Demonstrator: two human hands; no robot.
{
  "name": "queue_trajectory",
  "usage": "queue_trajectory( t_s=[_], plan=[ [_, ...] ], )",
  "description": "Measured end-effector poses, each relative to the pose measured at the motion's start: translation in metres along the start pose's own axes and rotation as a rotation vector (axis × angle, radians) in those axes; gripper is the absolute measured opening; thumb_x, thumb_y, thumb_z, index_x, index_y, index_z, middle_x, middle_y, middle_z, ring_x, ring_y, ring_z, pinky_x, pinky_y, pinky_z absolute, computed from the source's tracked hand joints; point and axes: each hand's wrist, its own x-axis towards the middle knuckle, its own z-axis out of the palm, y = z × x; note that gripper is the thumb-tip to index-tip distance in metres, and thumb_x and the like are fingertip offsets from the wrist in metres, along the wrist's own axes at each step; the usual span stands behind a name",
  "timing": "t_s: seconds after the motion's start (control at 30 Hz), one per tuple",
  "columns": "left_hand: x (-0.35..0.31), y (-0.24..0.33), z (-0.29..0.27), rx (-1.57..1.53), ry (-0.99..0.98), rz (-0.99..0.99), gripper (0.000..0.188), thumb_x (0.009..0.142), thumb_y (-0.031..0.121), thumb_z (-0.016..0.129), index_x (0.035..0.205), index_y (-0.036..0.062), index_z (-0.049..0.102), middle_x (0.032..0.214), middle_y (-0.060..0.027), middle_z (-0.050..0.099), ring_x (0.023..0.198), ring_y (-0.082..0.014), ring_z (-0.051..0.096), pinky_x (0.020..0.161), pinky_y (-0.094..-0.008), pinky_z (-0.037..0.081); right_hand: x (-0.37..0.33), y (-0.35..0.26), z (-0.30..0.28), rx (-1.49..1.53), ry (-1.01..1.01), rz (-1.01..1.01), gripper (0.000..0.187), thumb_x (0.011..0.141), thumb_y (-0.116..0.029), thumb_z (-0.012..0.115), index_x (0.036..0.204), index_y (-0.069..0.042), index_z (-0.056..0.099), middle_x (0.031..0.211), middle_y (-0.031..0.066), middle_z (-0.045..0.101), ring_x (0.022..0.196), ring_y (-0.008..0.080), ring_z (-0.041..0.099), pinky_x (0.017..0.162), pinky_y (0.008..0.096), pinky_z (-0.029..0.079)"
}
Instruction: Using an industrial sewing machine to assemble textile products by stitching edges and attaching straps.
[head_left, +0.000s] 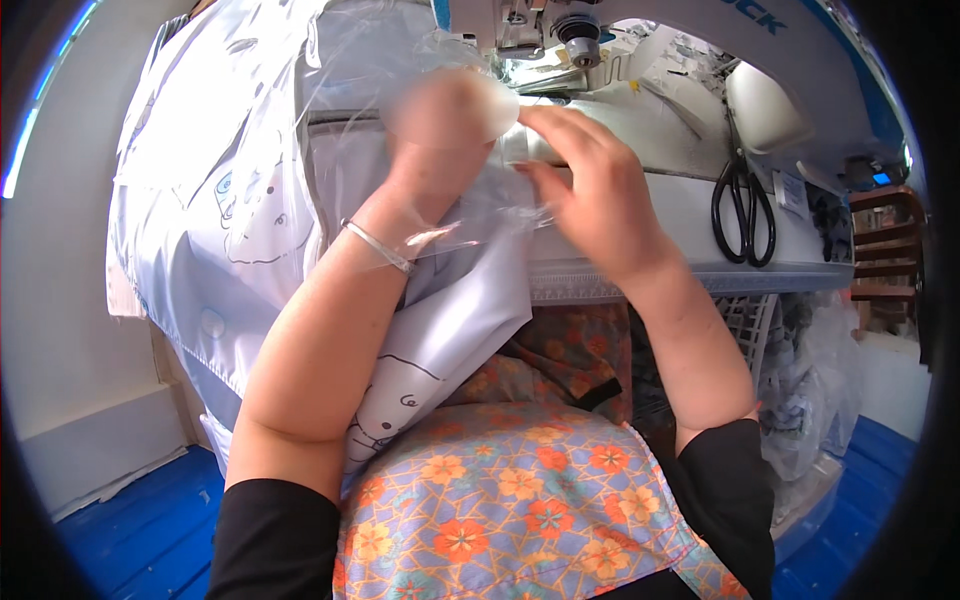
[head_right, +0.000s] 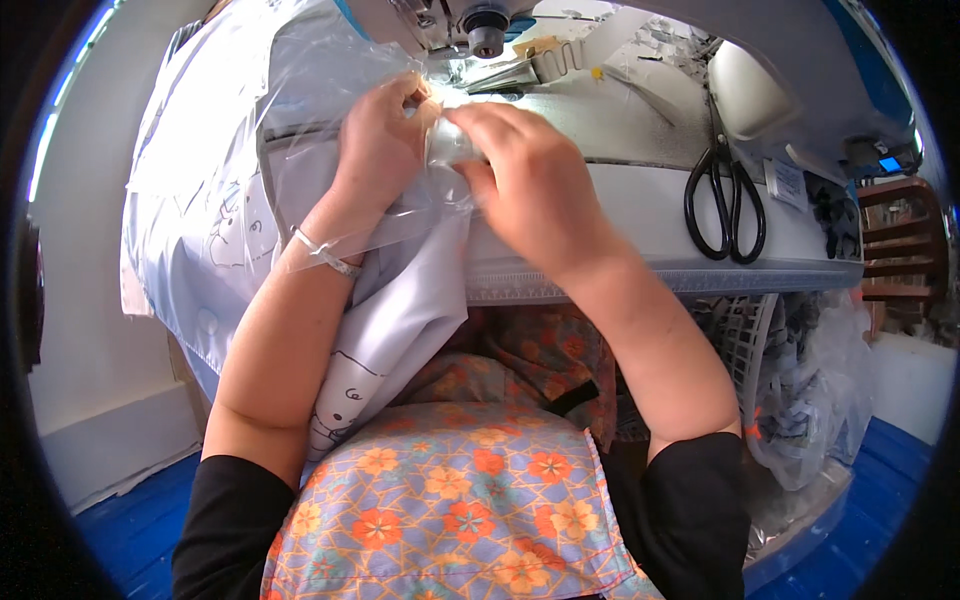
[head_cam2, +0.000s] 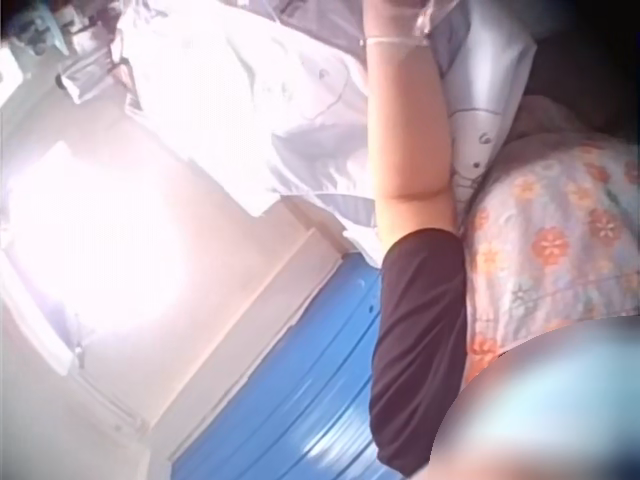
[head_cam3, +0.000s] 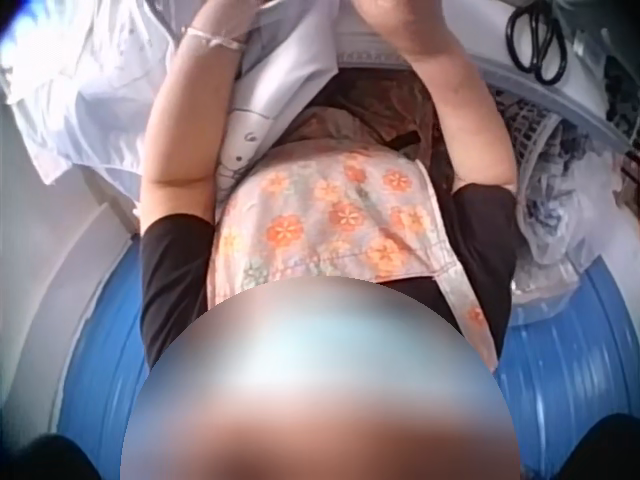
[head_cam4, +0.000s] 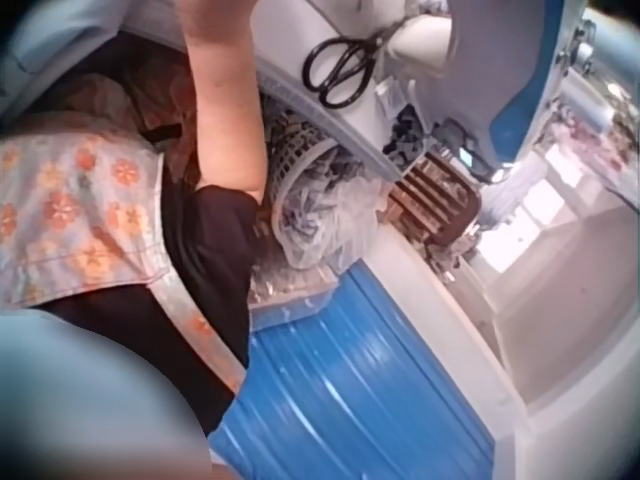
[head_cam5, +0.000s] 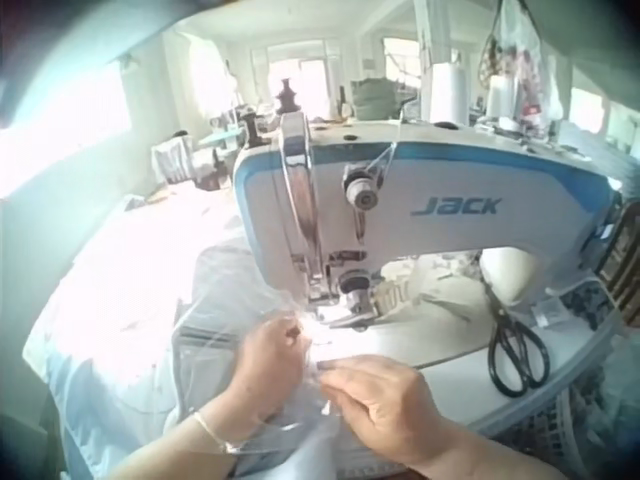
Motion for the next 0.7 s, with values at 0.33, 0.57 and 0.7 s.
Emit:
queue_trajectory(
  t_s=[0.33,0.57,0.7],
  plan=[
    [-0.008,-0.013,0.013,0.324,-0.067,0.085,0.022,0.088,0.02,0.059,0.097,0.0018,0.066,0.109,-0.017,0.069,0.099,-0.0377,0.066,0.086,-0.0463,0.052,0.008,0.009,0.012,-0.175,-0.215,-0.088,0.02,0.082,0.004,0.058,0.102,0.003,0.064,0.111,0.0185,0.068,0.102,0.0363,0.066,0.089,0.0414,0.054],
    [-0.106,0.067,-0.114,0.136,-0.489,0.417,0.018,0.082,0.004,0.064,0.099,-0.0014,0.068,0.116,-0.02,0.066,0.117,-0.0376,0.061,0.103,-0.045,0.048,0.004,0.009,0.016,-0.212,-0.204,-0.069,0.018,0.084,0.001,0.057,0.101,0.004,0.062,0.113,0.0201,0.068,0.104,0.036,0.065,0.089,0.042,0.054],
    [-0.089,0.097,-0.127,-0.364,-0.493,0.686,0.027,0.083,-0.001,0.06,0.109,-0.0005,0.066,0.117,-0.0179,0.067,0.113,-0.0383,0.062,0.097,-0.0444,0.05,0.002,0.009,0.019,-0.228,-0.225,-0.1,0.017,0.083,-0.003,0.057,0.098,0.003,0.062,0.106,0.0194,0.067,0.101,0.035,0.065,0.088,0.042,0.054]
  ],
)
